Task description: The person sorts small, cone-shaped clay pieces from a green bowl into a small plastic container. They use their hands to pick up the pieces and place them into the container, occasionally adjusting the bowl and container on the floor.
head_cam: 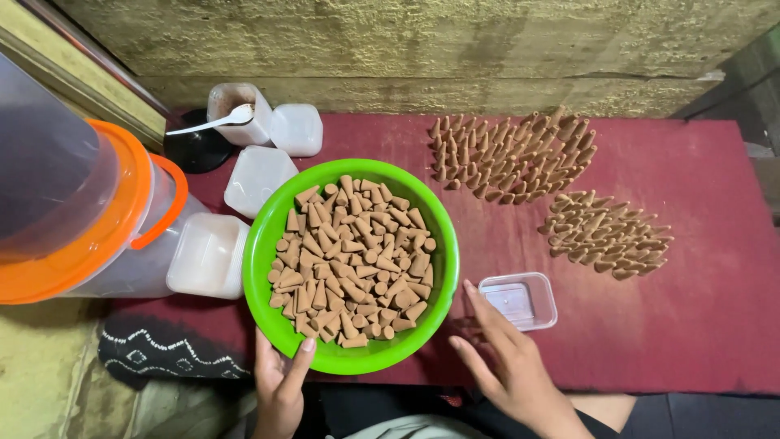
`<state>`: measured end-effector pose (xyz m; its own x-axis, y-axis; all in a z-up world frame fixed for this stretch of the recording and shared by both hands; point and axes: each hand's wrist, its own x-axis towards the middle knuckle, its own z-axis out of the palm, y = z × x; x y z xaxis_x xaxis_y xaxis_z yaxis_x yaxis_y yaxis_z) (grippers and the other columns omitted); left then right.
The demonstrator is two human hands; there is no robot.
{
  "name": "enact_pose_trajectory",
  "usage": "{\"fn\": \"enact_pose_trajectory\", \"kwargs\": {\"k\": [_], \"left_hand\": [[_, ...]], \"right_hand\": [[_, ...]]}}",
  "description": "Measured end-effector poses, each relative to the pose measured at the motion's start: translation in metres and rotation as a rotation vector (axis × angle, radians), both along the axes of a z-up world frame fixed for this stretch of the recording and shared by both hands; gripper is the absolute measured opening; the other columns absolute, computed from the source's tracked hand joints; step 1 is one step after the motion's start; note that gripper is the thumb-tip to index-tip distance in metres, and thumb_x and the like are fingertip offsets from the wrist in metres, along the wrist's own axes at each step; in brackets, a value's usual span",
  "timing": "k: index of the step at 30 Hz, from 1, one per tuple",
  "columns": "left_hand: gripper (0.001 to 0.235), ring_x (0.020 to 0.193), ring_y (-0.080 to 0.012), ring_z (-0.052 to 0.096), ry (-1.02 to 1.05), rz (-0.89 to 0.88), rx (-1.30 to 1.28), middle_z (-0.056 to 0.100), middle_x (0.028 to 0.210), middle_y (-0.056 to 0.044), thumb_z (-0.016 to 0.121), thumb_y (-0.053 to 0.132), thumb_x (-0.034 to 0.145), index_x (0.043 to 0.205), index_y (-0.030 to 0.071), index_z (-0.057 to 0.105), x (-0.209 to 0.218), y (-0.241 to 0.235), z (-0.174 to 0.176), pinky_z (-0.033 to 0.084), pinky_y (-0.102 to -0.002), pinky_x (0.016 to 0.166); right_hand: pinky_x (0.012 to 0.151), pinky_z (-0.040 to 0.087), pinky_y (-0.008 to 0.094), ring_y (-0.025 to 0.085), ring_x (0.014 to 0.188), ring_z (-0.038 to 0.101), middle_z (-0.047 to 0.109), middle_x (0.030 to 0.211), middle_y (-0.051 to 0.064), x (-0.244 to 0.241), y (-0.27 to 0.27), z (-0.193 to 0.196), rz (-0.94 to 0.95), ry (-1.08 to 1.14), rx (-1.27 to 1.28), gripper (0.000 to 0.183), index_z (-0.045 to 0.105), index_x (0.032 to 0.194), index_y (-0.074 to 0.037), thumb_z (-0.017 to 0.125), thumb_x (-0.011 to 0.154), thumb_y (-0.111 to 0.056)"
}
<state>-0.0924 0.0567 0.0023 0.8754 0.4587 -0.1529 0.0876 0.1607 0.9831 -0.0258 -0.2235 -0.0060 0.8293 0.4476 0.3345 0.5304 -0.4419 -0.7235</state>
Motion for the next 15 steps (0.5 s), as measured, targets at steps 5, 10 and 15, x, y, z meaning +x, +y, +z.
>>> {"fn": "enact_pose_trajectory", "kwargs": {"k": [5,10,15], "left_hand": [[0.080,0.141,-0.0270,0.051,-0.035,-0.018,-0.016,0.050,0.156,-0.016,0.063,0.011,0.083,0.156,0.004,0.031,0.000,0.007,-0.024,0.039,-0.038,0.118],[0.081,0.140,-0.0262,0.051,-0.050,-0.027,-0.068,0.050,0.155,-0.017,0.062,0.007,0.084,0.157,0.004,0.029,0.003,0.008,-0.031,0.039,-0.038,0.118],[0.082,0.144,-0.0287,0.047,-0.118,-0.074,-0.018,0.046,0.158,-0.018,0.064,0.011,0.084,0.157,0.002,0.028,0.016,0.004,-0.023,0.039,-0.040,0.119]], "right_hand": [[0.113,0.048,0.038,0.027,0.131,0.064,0.060,0.147,0.019,0.008,0.024,0.001,0.044,0.354,0.106,0.077,0.026,0.159,-0.007,0.067,0.096,-0.020],[0.108,0.055,0.034,0.021,0.122,0.071,0.069,0.137,0.016,0.010,0.028,-0.002,-0.031,0.413,0.166,0.077,0.030,0.158,-0.010,0.070,0.093,-0.019],[0.107,0.059,0.034,0.020,0.114,0.075,0.071,0.135,0.013,0.014,0.028,-0.004,-0.075,0.547,0.363,0.077,0.035,0.157,-0.014,0.072,0.090,-0.010]]}}
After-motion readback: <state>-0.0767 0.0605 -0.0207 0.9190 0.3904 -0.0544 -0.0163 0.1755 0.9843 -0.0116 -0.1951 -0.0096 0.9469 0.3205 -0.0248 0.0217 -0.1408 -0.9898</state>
